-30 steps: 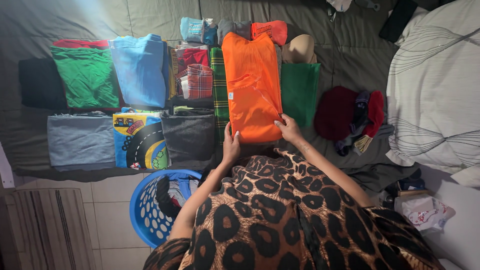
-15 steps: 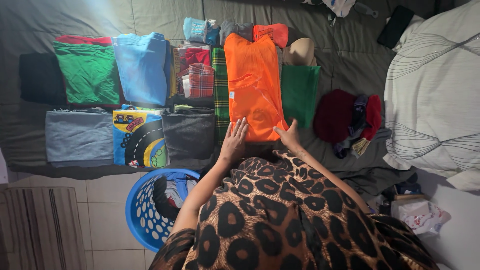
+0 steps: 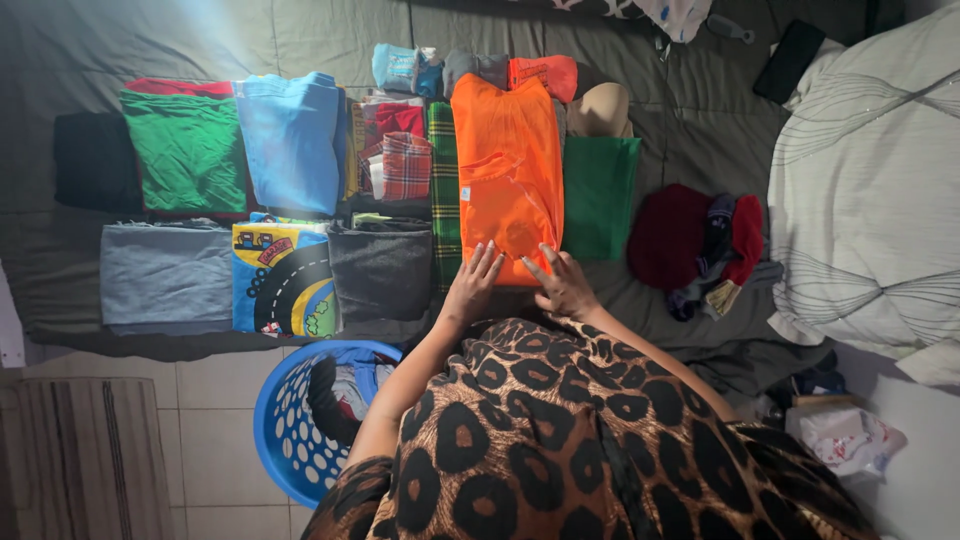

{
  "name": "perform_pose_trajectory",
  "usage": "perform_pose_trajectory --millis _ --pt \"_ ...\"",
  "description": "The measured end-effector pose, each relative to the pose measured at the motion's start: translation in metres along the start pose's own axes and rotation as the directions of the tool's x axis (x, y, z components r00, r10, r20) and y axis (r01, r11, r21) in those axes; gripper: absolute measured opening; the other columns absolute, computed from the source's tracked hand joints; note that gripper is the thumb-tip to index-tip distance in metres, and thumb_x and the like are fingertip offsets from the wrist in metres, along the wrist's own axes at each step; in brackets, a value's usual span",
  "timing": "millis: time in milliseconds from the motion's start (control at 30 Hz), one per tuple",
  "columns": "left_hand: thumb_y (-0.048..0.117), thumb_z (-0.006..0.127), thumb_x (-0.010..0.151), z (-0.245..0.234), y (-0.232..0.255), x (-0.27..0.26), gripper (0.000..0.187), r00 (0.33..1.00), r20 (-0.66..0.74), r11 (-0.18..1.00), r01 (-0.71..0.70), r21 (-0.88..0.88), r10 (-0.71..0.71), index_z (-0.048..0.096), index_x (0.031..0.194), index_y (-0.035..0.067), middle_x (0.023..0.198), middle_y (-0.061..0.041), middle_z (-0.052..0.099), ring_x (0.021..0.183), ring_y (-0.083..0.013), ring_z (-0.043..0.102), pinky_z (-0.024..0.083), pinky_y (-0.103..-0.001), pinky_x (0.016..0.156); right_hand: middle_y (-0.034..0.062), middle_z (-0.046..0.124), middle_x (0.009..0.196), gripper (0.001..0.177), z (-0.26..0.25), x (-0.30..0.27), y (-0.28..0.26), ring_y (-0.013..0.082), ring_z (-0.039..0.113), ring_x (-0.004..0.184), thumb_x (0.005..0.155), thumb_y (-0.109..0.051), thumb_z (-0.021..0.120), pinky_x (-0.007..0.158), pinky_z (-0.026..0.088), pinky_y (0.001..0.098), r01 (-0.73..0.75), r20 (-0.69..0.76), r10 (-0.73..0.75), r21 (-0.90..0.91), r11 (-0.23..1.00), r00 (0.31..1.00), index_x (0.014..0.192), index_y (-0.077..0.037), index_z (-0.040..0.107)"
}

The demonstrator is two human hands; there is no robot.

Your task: The person folds several garments from a blue laundry basket and places them on a bed. They handle a black garment, a dark gray shirt, an orange shirt, and a light blue shirt, folding each by hand and stacking them on the bed.

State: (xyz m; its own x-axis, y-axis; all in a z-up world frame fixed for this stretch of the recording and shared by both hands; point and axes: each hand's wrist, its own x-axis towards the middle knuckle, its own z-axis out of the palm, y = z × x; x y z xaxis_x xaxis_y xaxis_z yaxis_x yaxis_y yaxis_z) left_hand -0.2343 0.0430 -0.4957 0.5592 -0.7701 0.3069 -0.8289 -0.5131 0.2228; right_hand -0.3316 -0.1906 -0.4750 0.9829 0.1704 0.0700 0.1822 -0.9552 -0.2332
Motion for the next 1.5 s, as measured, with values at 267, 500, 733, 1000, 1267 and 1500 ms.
perform_pose_trajectory --millis 267,500,733,1000,1267,1500 --pt "0.018 0.054 0.091 -0.006 -0.004 -0.001 0.055 1.000 -0.013 1.000 -0.017 -0.004 0.017 0.057 0.145 0.020 0.149 -0.015 0.054 0.136 -0.0363 0.054 0.046 -0.055 0.107 0.0208 0.044 0.144 0.104 0.027 -0.009 0.019 0.0396 0.058 0.091 0.055 -0.010 0.070 0.065 0.057 0.0455 0.049 -0.108 -0.054 -0.049 0.998 0.993 0.156 -0.028 0.048" --pt "0.022 0.060 0.079 0.000 -0.016 0.005 0.050 0.996 -0.093 0.999 -0.005 -0.034 0.002 0.067 0.128 0.018 0.133 -0.011 0.066 0.126 -0.0321 0.062 0.045 -0.052 0.111 0.0078 0.057 0.135 0.066 0.027 -0.011 0.053 0.0280 0.056 0.105 0.066 -0.034 0.076 0.082 0.048 0.0404 0.062 -0.074 -0.069 -0.080 0.995 0.995 0.130 -0.023 0.066" --pt "0.014 0.073 0.078 -0.081 -0.090 0.129 0.040 0.990 -0.128 0.891 -0.004 -0.455 -0.061 0.071 0.117 0.013 0.096 -0.008 0.070 0.092 -0.0327 0.068 0.052 -0.046 0.086 0.0190 0.067 0.098 0.040 -0.118 0.097 0.081 0.0393 0.058 0.095 0.085 -0.038 0.066 0.088 0.045 0.0515 -0.083 -0.224 0.189 0.412 0.907 0.956 0.108 -0.005 0.068" --pt "0.017 0.069 0.095 -0.262 -0.137 0.312 0.028 0.946 0.039 0.607 0.237 -0.758 -0.321 0.074 0.122 0.013 0.121 -0.006 0.076 0.110 -0.0168 0.070 0.057 -0.033 0.090 0.0127 0.066 0.110 0.019 -0.354 0.211 0.079 0.0225 0.063 0.098 0.117 -0.015 0.058 0.078 0.049 0.0368 0.330 -0.577 0.006 0.476 0.815 0.817 0.114 0.003 0.064" --pt "-0.013 0.058 0.094 -0.339 -0.096 0.273 0.046 0.993 -0.107 0.778 -0.026 -0.628 -0.054 0.070 0.131 0.011 0.125 -0.011 0.073 0.050 -0.0069 0.058 0.038 -0.029 0.034 0.0186 0.072 0.122 0.035 -0.405 0.154 0.038 0.0361 0.068 0.105 0.097 0.018 0.060 0.092 0.051 0.0486 0.330 -0.531 -0.162 0.238 0.914 0.832 0.127 0.003 0.069" --pt "-0.007 0.047 0.072 -0.195 -0.031 0.093 0.057 0.999 0.013 0.503 0.037 -0.864 -0.051 0.073 0.123 -0.002 0.130 -0.023 0.069 0.128 -0.0439 0.058 0.038 -0.054 0.115 0.0291 0.058 0.138 0.065 -0.183 0.001 0.060 0.0555 0.038 0.142 0.070 -0.007 0.044 0.120 0.025 0.0652 0.041 -0.049 -0.017 0.542 0.839 0.999 0.131 -0.003 0.065"
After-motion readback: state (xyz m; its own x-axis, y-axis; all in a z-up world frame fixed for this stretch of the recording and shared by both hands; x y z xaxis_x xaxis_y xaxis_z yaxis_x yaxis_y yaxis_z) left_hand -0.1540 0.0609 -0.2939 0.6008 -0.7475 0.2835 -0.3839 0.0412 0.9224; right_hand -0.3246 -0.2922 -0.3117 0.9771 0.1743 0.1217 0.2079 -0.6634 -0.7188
